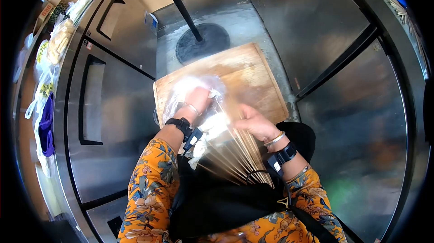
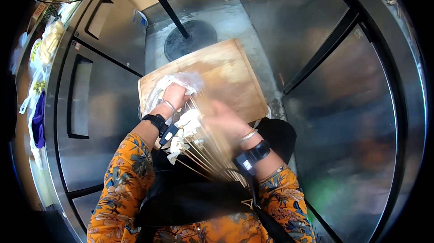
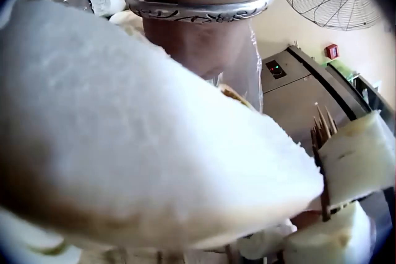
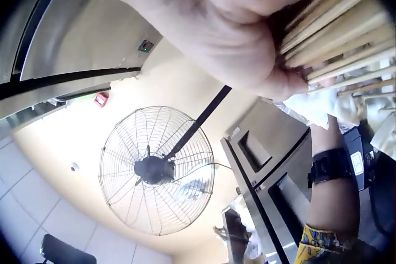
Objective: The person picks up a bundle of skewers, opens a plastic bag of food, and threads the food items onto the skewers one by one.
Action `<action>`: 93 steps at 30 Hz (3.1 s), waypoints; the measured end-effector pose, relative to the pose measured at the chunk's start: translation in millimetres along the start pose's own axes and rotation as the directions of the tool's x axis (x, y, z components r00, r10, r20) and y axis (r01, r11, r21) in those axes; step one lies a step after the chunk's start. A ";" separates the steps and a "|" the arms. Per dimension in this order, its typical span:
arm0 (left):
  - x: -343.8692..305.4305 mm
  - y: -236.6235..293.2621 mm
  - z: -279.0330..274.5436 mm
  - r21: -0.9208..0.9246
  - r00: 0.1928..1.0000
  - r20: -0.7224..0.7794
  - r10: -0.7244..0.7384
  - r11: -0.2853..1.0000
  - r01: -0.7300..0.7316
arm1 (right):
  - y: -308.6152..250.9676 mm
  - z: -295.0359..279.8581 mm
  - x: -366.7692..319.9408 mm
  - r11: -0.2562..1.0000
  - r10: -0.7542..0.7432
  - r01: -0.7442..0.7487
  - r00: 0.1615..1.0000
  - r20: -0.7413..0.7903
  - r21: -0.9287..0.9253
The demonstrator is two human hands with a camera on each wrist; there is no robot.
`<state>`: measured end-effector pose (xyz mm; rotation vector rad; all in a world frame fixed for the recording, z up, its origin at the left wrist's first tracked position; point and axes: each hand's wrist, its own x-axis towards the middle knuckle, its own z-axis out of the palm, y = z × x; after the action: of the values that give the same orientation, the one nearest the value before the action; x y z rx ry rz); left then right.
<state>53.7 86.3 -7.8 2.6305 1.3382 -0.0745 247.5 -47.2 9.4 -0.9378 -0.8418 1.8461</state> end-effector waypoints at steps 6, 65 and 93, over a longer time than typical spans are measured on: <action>-20.4 4.8 -17.8 -0.060 0.994 -0.003 -0.108 0.992 0.108 | 5.5 -1.5 5.1 0.996 -0.002 0.002 1.000 0.002 -0.084; -116.7 51.9 -35.2 -0.890 0.905 -0.332 -0.266 0.406 -0.208 | -8.4 22.3 5.3 0.998 -0.060 0.058 0.996 0.060 0.040; -133.3 81.2 -67.1 -0.430 0.838 -0.509 -0.196 0.902 -0.050 | -15.3 36.6 -1.3 1.000 0.026 -0.026 0.968 0.251 0.000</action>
<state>37.5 -53.7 87.1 2.2848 1.3987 0.9212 222.7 -48.8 40.3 -0.7241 -0.9822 2.0167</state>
